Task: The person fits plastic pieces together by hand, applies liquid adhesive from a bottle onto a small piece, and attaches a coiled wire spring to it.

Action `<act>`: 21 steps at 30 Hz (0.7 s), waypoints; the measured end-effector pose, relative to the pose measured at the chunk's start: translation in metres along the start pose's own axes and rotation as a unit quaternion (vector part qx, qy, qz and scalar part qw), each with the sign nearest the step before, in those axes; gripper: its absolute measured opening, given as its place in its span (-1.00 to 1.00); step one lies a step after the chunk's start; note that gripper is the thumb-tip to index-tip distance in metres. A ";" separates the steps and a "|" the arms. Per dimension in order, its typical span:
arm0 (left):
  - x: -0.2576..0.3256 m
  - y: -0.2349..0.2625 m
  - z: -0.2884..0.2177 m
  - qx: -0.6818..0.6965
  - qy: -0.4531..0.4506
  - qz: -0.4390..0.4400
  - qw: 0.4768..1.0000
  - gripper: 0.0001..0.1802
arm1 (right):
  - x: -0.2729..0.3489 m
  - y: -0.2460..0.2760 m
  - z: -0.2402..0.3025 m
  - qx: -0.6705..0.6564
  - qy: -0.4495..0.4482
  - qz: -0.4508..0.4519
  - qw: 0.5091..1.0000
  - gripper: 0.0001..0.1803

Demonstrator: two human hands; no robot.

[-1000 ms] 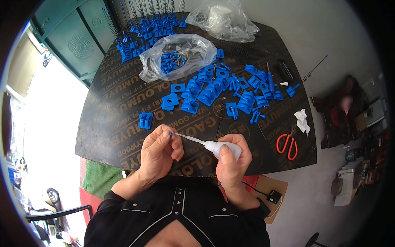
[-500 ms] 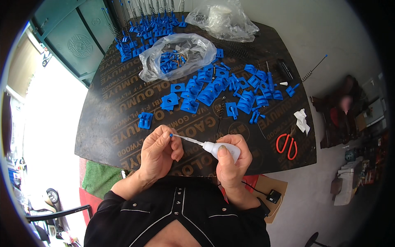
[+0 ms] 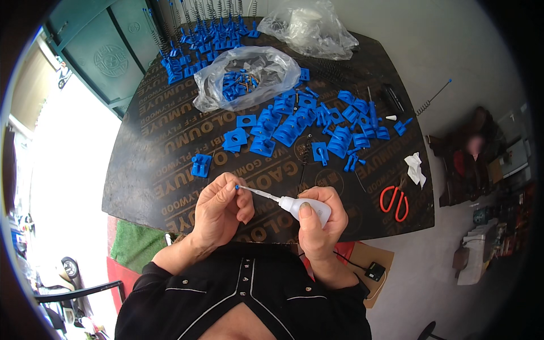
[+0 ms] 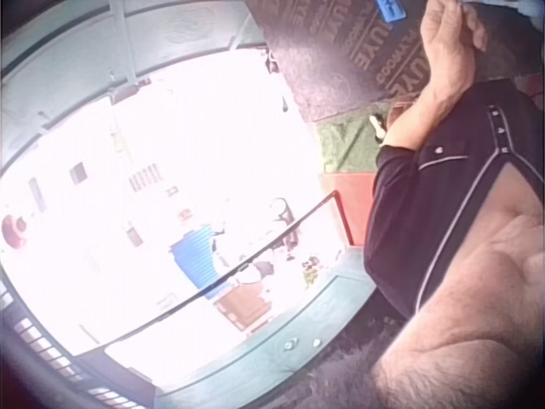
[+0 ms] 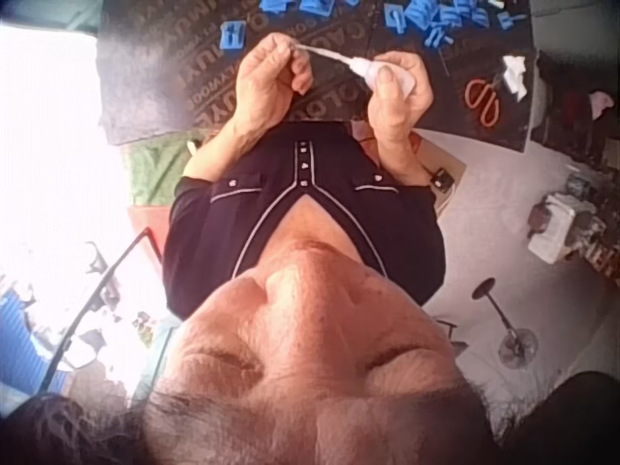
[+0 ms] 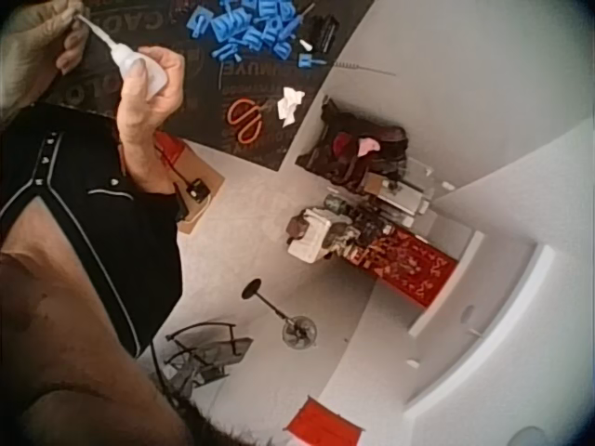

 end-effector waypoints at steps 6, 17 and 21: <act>0.001 -0.001 0.000 0.008 0.009 0.001 1.000 -0.78 | 0.000 -0.001 -0.001 0.007 0.004 0.001 1.000 -0.66; 0.002 0.000 0.001 0.011 0.017 0.003 1.000 -0.77 | 0.000 -0.003 0.002 0.010 0.019 0.004 1.000 -0.68; 0.001 -0.002 0.001 0.021 0.017 0.010 1.000 -0.77 | 0.000 -0.004 0.003 0.011 0.013 0.007 1.000 -0.68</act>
Point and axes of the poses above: each hand's wrist, its own x-axis away from the middle knuckle, its own y-axis out of the back of the hand, z = x × y, the point moved 10 cm from there along -x, towards the middle knuckle, and after that the axes turned 11 degrees about -z, right-handed, at the moved point
